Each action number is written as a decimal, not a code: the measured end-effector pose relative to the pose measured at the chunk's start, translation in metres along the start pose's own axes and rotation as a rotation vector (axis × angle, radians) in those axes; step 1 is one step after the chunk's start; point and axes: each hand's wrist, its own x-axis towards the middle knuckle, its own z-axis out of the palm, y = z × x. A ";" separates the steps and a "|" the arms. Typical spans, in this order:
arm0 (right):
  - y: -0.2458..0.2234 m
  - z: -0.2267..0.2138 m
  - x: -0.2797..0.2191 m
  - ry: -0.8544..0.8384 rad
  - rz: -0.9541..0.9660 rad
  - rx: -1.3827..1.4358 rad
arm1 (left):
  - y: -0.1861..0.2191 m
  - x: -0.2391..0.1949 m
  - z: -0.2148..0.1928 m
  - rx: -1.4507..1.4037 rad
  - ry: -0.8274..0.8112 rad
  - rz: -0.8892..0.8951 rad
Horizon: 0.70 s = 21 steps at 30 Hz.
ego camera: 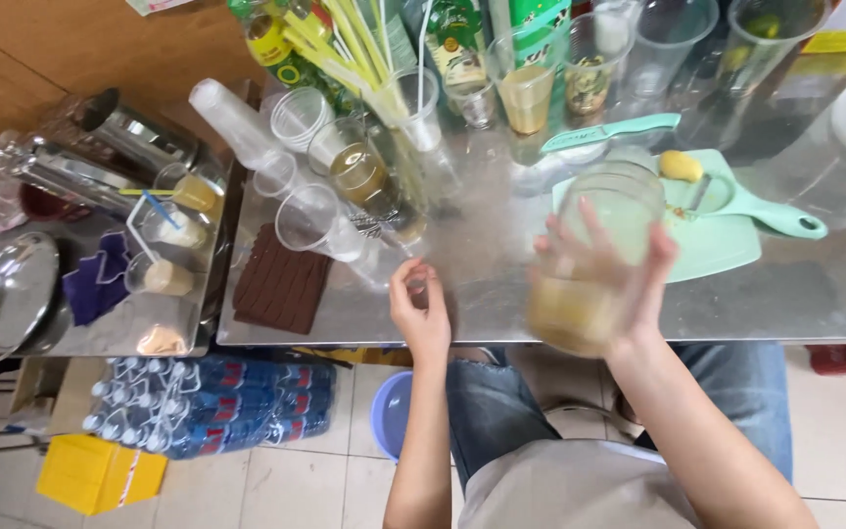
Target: The person shakes a shaker cup vigorously to mix a beverage. They then open the shaker and pour the mixed drink into a smaller plastic cup. Finally, they place a straw into the cup.
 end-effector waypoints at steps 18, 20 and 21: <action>-0.042 0.023 -0.050 -0.161 0.071 0.389 | 0.021 -0.002 -0.005 0.001 -0.102 0.035; -0.035 0.009 -0.054 -0.148 0.069 0.356 | 0.018 0.000 -0.004 0.007 -0.092 0.060; -0.033 -0.009 -0.053 -0.446 0.106 0.362 | 0.017 0.000 -0.003 0.004 -0.092 0.060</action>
